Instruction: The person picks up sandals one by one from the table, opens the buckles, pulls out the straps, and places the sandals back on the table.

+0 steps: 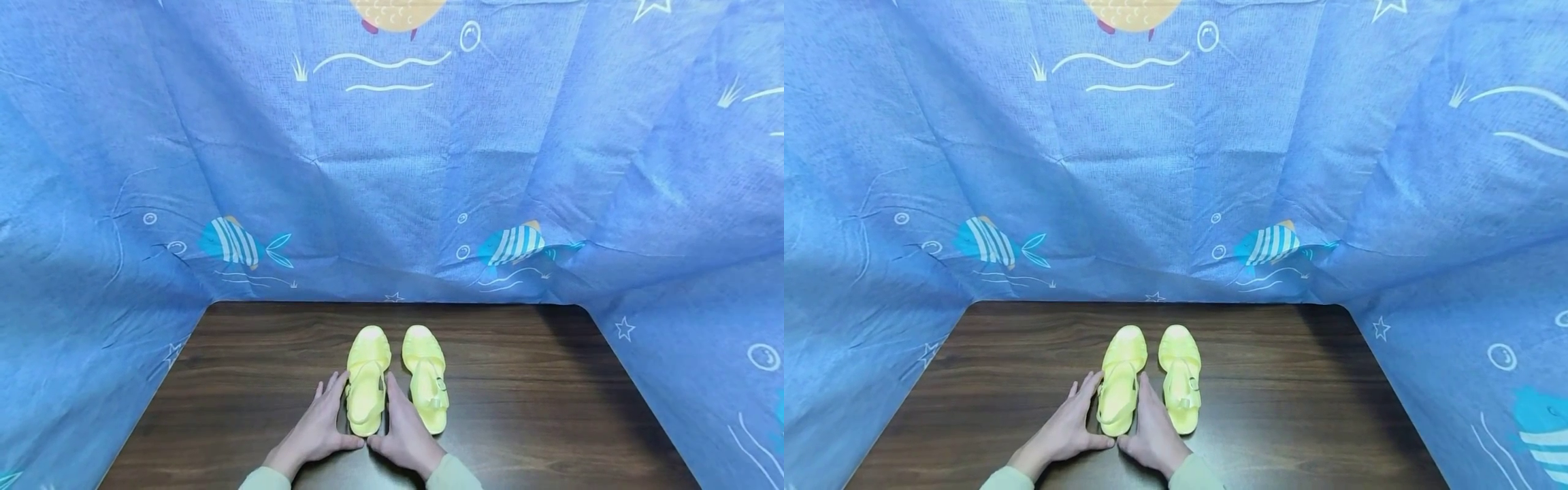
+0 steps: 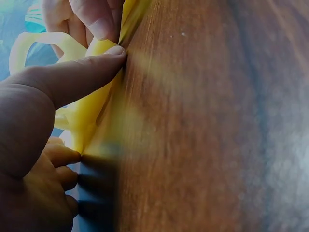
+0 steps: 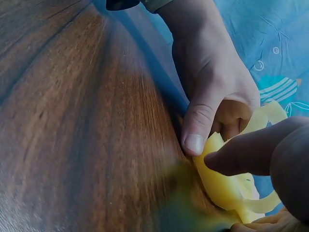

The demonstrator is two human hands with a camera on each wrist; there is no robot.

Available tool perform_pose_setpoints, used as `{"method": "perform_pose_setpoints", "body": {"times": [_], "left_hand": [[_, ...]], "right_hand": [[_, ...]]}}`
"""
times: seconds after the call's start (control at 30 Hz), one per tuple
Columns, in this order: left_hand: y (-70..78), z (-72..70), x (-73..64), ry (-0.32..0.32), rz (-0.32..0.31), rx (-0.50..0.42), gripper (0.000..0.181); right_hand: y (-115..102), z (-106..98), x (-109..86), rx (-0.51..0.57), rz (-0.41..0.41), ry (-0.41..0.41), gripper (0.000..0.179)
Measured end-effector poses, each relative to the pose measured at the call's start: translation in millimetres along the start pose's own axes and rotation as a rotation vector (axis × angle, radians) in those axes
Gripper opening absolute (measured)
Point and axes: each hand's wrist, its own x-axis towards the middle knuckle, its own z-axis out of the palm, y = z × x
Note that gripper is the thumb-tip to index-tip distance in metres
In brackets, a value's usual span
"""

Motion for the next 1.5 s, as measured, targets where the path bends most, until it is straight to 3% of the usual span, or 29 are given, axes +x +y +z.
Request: {"method": "perform_pose_setpoints", "body": {"times": [0.2,0.37,0.7,1.07,1.33,1.5], "left_hand": [[0.1,1.3,-0.6,0.015,0.035,0.015,0.117],[0.6,2.7,-3.8,0.025,0.051,0.026,0.119],[7.9,8.2,-20.0,0.058,0.063,0.069,0.12],[16.0,14.8,-36.8,0.084,0.107,0.096,0.113],[19.7,20.6,-43.0,0.108,0.131,0.125,0.119],[20.5,26.1,-47.7,0.148,0.164,0.135,0.1]], "right_hand": [[0,1,0.3,0.017,-0.05,0.006,0.114],[0,1,-3.7,0.021,-0.03,-0.008,0.112],[0,-4,-17.8,0.05,-0.052,-0.055,0.104],[-6,-10,-33.5,-0.04,-0.037,-0.12,0.099],[-4,-13,-41.0,-0.051,-0.111,-0.111,0.098],[-3,-13,-45.1,-0.002,-0.109,-0.121,0.096]]}}
